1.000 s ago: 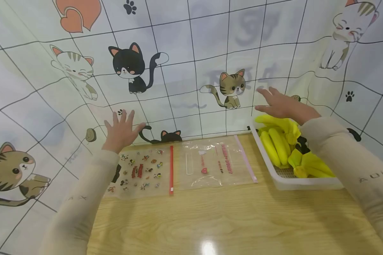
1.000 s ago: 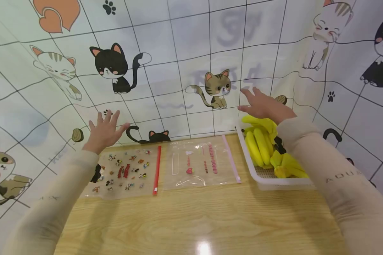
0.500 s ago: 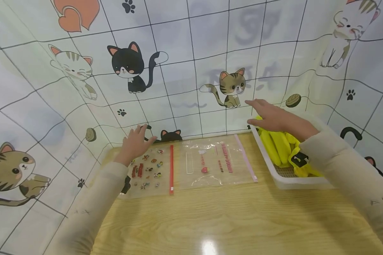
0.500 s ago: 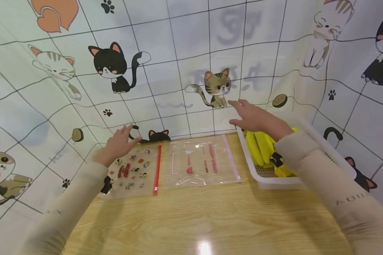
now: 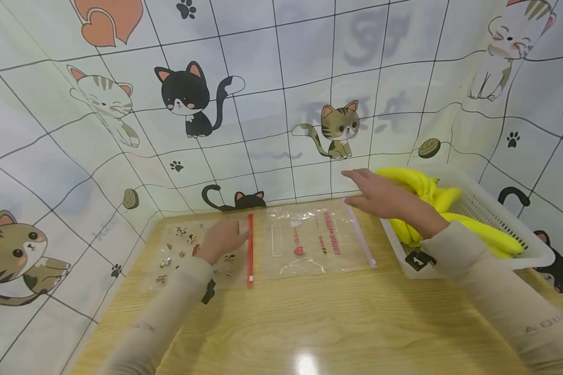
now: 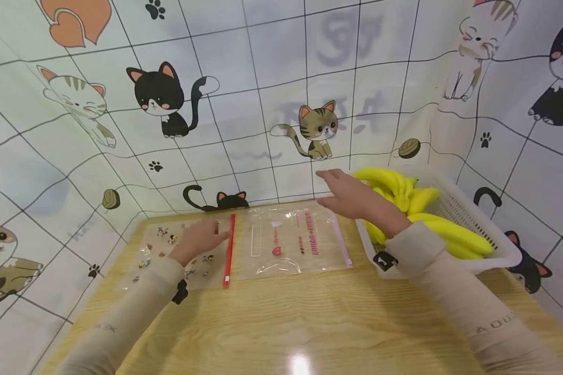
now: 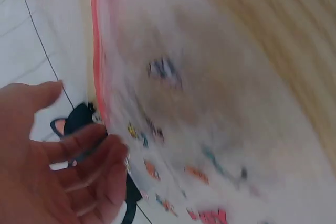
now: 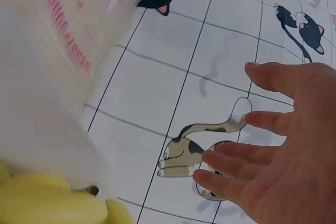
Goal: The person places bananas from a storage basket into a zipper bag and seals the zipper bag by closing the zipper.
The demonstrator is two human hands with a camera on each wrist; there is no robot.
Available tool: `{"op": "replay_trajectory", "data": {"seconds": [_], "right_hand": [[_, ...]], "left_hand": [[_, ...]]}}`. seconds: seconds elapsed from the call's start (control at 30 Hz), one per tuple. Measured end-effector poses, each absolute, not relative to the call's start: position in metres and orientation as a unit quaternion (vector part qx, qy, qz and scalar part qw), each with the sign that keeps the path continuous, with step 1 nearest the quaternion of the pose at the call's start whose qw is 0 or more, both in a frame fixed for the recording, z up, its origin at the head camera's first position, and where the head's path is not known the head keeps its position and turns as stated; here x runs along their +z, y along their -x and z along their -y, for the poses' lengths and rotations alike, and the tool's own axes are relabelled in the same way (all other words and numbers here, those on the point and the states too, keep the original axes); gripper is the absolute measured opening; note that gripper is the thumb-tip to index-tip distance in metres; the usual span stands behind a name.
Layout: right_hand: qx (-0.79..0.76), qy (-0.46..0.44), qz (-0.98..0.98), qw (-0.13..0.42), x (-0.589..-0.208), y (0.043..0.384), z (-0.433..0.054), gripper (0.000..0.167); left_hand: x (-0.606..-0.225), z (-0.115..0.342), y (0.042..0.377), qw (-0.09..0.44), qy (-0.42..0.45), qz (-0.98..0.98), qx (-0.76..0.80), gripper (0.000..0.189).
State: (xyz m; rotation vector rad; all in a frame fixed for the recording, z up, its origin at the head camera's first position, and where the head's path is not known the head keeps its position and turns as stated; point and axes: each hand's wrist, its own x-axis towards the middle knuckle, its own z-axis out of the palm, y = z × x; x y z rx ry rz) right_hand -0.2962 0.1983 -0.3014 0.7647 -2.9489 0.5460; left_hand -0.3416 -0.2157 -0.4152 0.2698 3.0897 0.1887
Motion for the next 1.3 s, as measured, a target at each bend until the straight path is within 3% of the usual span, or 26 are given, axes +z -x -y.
{"op": "replay_trajectory", "data": {"seconds": [0.27,0.63,0.8,1.3], "right_hand": [[0.193,-0.266,0.944,0.022,-0.317,0.292,-0.185,0.070],[0.250,-0.266,0.931,0.011,-0.336,0.287,-0.168,0.066],[0.262,-0.285,0.922,0.024,-0.345,0.284,-0.160,0.063],[0.315,-0.279,0.907,0.034,-0.363,0.282,-0.142,0.050]], "left_hand": [[-0.432,0.198,0.331,0.063,-0.054,-0.995,0.054,0.059],[-0.432,0.196,0.335,0.081,-0.077,-0.993,0.037,0.028],[-0.428,0.204,0.334,0.085,-0.071,-0.992,0.058,0.025],[-0.407,0.208,0.326,-0.007,-0.079,-0.977,0.198,0.043]]}}
